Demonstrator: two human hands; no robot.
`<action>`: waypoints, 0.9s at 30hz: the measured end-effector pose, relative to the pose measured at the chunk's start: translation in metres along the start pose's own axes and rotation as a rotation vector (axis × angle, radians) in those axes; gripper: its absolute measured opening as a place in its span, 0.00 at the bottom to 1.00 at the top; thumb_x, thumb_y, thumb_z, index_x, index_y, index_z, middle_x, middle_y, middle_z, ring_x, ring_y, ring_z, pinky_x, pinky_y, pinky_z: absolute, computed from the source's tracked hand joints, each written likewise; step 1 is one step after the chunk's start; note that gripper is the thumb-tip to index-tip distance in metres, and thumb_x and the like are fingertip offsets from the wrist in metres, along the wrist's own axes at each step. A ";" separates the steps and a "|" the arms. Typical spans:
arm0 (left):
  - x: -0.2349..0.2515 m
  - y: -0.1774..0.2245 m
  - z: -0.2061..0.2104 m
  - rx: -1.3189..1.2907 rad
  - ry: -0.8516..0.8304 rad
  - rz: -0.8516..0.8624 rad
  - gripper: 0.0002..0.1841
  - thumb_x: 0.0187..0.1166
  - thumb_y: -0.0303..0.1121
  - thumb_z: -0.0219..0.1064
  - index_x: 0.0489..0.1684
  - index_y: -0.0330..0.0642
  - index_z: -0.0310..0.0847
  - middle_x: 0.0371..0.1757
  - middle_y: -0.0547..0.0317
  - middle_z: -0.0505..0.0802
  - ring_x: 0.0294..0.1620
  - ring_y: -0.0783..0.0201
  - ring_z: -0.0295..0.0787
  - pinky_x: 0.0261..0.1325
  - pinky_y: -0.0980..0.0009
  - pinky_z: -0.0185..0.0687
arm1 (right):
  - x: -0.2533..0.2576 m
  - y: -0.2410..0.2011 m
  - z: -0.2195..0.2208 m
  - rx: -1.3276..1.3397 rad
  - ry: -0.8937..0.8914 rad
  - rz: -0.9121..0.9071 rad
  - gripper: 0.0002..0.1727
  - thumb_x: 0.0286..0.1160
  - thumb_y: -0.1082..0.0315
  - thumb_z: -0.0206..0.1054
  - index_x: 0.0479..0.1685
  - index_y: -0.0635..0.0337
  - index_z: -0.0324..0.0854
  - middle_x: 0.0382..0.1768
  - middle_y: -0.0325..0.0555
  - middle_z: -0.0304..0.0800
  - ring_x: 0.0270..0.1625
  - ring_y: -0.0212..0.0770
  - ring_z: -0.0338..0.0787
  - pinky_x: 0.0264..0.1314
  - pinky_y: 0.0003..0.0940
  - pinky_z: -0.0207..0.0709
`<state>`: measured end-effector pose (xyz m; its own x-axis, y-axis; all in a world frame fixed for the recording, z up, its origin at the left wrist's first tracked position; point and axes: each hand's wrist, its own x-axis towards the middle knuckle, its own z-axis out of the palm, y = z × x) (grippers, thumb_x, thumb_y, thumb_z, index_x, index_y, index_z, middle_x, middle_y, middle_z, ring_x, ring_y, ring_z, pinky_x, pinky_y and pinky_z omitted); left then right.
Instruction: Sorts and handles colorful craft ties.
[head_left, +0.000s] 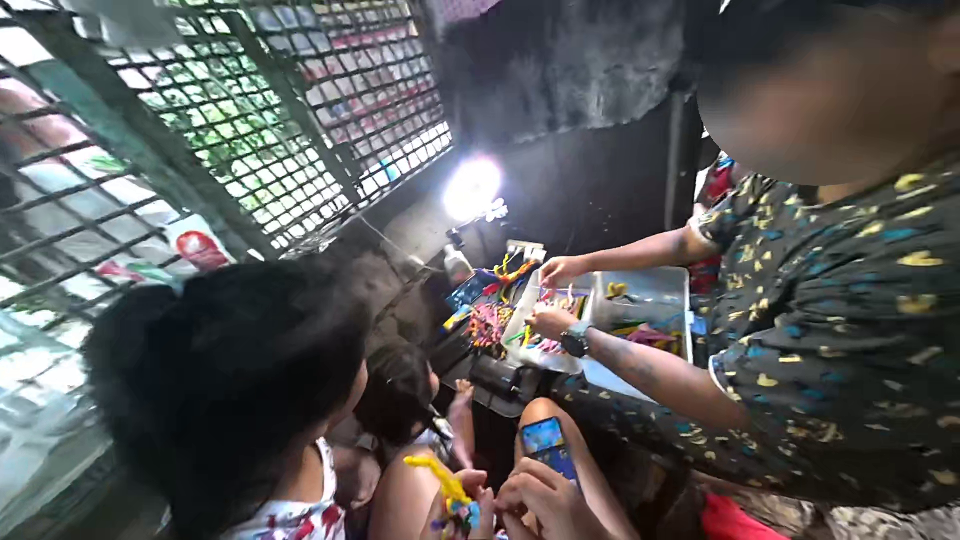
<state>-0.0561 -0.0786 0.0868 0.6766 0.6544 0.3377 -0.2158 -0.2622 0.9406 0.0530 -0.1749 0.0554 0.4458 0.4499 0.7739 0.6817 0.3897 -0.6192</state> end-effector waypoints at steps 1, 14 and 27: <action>0.001 0.002 -0.001 0.022 -0.031 0.000 0.11 0.76 0.20 0.67 0.53 0.37 0.85 0.40 0.71 0.93 0.36 0.79 0.88 0.42 0.77 0.87 | 0.001 0.000 -0.001 -0.015 0.010 -0.001 0.04 0.69 0.76 0.70 0.39 0.67 0.87 0.36 0.53 0.90 0.42 0.39 0.91 0.52 0.23 0.84; 0.008 0.011 -0.026 0.536 -0.180 0.408 0.08 0.74 0.32 0.73 0.46 0.48 0.93 0.46 0.60 0.83 0.50 0.79 0.79 0.56 0.87 0.75 | 0.005 -0.001 -0.009 0.220 -0.140 0.291 0.10 0.84 0.68 0.63 0.43 0.69 0.83 0.38 0.50 0.87 0.40 0.30 0.86 0.48 0.20 0.80; 0.011 0.014 -0.016 0.415 -0.144 0.369 0.08 0.71 0.26 0.74 0.45 0.41 0.90 0.43 0.64 0.92 0.48 0.80 0.86 0.56 0.84 0.83 | 0.004 0.006 -0.012 0.296 -0.104 0.275 0.14 0.84 0.61 0.65 0.45 0.65 0.86 0.41 0.43 0.89 0.43 0.23 0.87 0.49 0.16 0.82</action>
<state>-0.0632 -0.0633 0.1045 0.7041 0.3715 0.6051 -0.1806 -0.7305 0.6586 0.0655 -0.1802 0.0560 0.5166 0.6426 0.5659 0.3422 0.4509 -0.8244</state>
